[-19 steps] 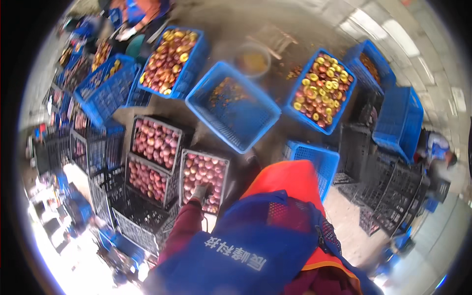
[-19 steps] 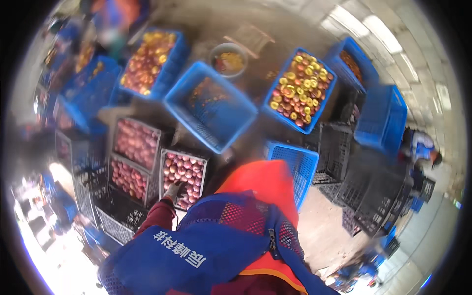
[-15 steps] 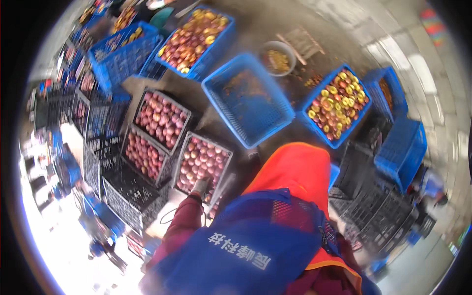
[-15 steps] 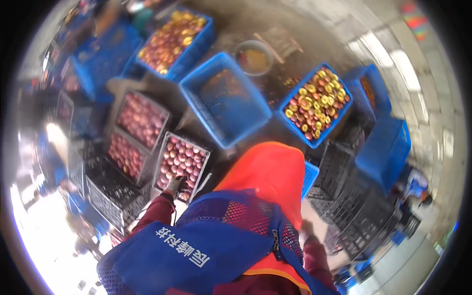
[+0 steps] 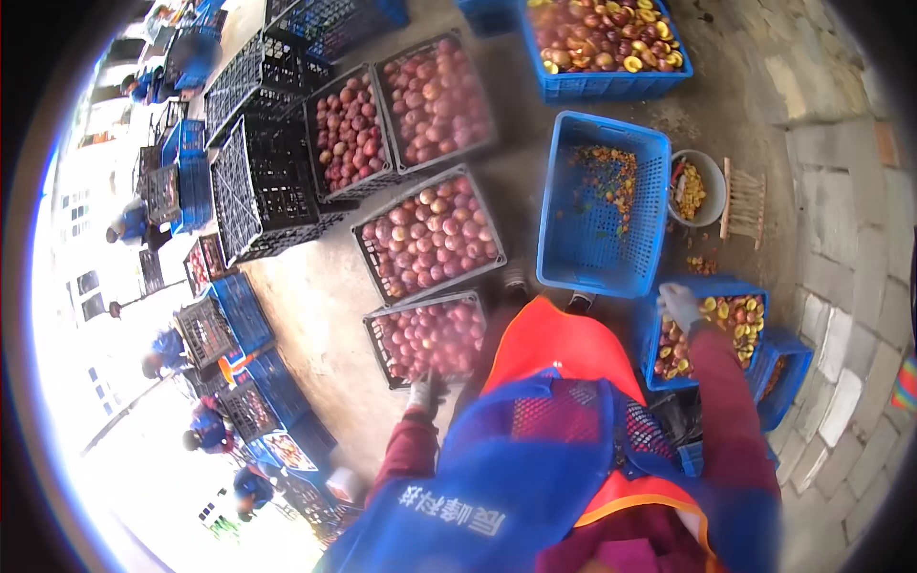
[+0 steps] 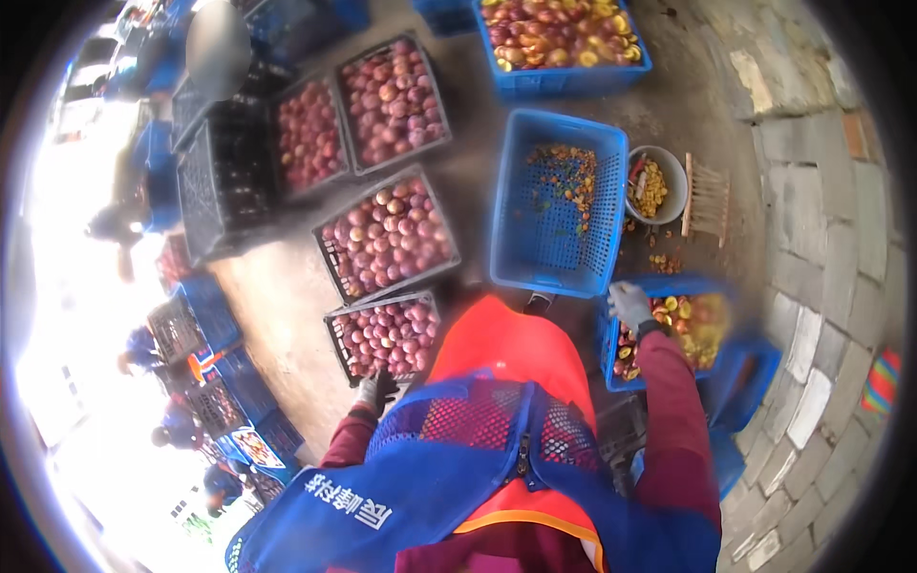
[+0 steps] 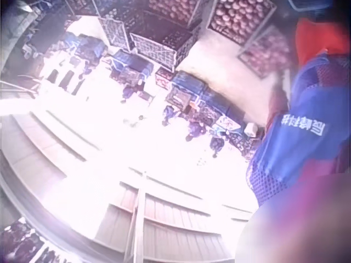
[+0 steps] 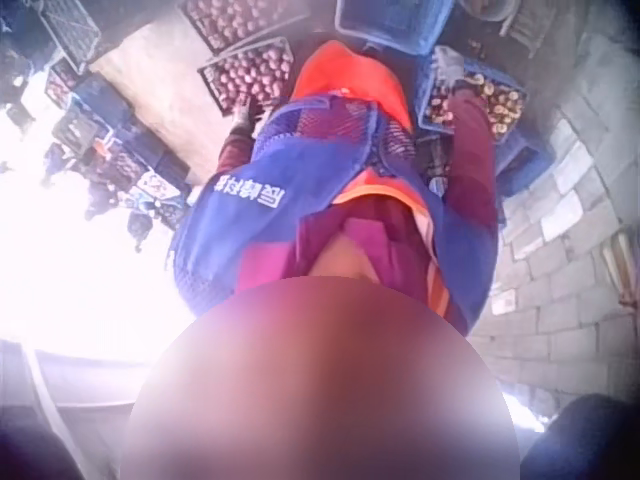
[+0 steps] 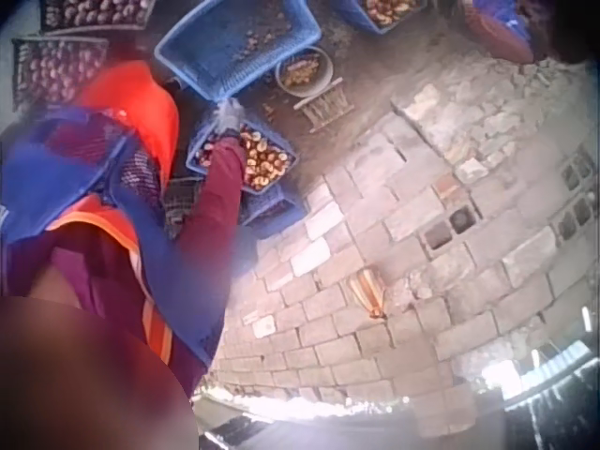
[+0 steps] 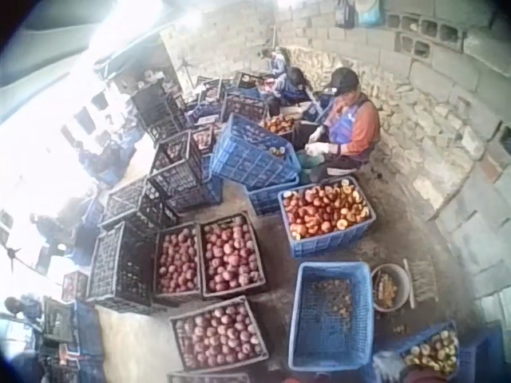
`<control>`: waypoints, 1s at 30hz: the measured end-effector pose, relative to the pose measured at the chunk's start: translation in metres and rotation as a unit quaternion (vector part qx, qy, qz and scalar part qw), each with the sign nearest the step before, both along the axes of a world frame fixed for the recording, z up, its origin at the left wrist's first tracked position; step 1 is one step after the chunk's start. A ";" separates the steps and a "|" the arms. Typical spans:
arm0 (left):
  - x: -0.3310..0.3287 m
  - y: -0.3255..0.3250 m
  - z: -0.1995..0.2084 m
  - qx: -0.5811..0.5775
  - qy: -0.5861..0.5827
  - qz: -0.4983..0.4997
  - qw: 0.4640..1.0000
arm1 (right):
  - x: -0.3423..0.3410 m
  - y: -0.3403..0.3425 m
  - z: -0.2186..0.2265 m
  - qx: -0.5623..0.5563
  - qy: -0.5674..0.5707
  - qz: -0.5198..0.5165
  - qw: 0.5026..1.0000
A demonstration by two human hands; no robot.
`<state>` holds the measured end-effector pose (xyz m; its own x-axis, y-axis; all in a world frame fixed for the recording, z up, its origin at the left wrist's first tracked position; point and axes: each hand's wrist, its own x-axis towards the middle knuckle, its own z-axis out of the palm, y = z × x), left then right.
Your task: Peeling and pitting plums and placing them in a bucket.
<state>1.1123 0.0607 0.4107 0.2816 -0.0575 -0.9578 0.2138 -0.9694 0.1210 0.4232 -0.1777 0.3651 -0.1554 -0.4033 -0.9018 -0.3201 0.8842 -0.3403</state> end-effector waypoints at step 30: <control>0.469 -0.167 -0.534 -0.112 -0.253 -0.016 0.961 | 0.625 -0.202 -0.480 -0.111 0.015 0.235 0.965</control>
